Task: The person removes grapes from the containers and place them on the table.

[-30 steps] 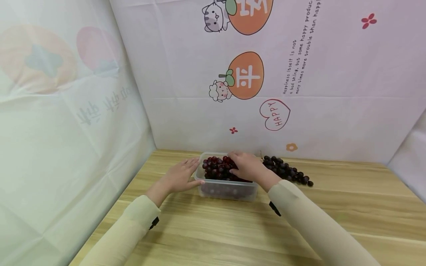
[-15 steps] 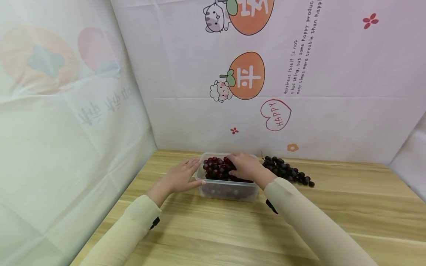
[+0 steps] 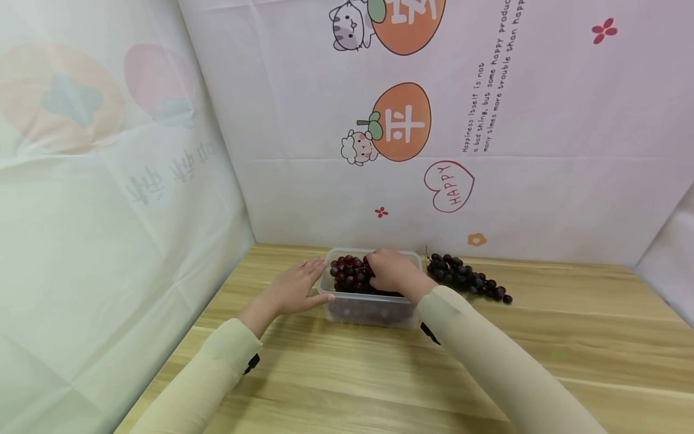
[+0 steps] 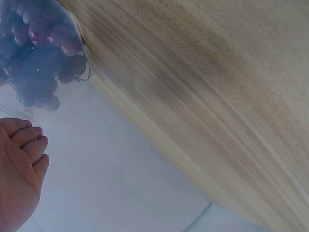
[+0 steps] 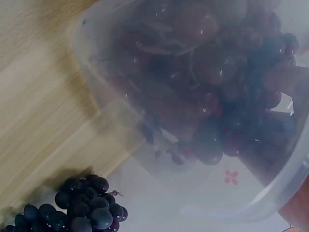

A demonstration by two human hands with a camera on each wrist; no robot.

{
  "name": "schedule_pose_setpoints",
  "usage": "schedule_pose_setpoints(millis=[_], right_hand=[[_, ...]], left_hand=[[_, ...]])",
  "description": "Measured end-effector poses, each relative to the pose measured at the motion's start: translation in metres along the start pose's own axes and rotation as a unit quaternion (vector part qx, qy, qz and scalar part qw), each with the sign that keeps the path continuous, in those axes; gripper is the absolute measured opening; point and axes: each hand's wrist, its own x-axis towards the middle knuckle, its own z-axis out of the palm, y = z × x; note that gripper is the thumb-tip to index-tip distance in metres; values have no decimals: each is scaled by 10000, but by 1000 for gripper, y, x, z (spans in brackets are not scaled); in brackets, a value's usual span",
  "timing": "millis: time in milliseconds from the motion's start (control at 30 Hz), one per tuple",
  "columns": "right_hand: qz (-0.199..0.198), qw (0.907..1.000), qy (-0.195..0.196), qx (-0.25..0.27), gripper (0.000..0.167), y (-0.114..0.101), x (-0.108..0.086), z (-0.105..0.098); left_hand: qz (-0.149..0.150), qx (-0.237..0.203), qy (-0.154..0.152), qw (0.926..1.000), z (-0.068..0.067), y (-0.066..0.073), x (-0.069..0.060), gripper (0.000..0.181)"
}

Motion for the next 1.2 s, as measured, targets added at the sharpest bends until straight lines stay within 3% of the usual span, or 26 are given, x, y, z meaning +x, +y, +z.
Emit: schedule_pose_setpoints(millis=[400,767,933,1200], right_hand=[[138,9993,166,-289,10,-7,13,9],[220,9981,225,-538,12,-10,21,12],[251,9980,195,-554,5,-13,20,12],[248,9947,381,-925,14,-13,20,16]], left_hand=[[49,54,23,10000,0,0,0,87],[-28,-4,-21,10000,-1,1,-3,87],[-53,-48,-72,9999,-2,1,-2,86],[-34,-35,-73,10000,-1,1,-1,86]])
